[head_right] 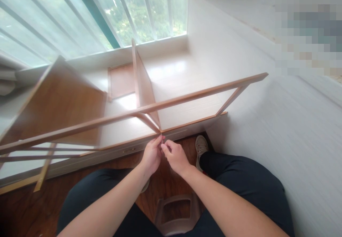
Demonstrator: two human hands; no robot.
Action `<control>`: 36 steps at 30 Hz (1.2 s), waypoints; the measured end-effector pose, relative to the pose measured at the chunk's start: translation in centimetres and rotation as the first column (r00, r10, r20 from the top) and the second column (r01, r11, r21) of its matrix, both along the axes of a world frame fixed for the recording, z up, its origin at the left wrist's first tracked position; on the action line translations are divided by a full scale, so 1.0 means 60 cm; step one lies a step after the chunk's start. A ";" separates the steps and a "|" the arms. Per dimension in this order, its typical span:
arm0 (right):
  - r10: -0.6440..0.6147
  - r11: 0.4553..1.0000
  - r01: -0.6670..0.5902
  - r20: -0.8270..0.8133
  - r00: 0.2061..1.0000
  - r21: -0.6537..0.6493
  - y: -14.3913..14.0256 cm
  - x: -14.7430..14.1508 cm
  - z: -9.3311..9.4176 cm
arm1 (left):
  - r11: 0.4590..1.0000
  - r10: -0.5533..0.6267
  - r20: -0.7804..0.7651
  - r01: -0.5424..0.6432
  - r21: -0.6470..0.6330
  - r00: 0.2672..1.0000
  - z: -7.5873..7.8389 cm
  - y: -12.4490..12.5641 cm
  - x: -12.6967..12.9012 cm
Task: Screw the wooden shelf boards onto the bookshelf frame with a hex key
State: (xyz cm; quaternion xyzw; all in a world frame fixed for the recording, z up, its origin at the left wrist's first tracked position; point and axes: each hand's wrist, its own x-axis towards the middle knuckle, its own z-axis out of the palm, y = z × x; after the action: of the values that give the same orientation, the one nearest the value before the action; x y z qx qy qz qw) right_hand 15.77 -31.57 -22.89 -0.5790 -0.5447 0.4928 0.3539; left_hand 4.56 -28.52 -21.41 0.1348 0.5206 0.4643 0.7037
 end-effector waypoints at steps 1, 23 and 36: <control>0.004 1.000 -0.004 -0.004 1.000 0.008 0.000 0.000 -0.001 | 1.000 -0.008 0.002 0.008 0.005 1.000 0.000 0.000 0.000; -0.293 0.887 -0.169 -0.806 0.514 -0.431 -0.003 -0.015 -0.001 | 0.986 -0.154 -0.027 0.152 -0.066 0.988 0.005 0.002 -0.002; -0.368 0.818 -0.402 -0.912 0.182 -0.410 -0.002 -0.009 -0.006 | 0.995 -0.081 -0.052 0.078 -0.058 0.995 0.009 0.006 0.000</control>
State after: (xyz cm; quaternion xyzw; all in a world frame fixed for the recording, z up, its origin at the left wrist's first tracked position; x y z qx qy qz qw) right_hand 15.23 -31.69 -23.25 -0.1942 -0.0176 0.8871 0.4184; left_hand 4.53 -28.13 -20.86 0.1481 0.5466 0.4174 0.7106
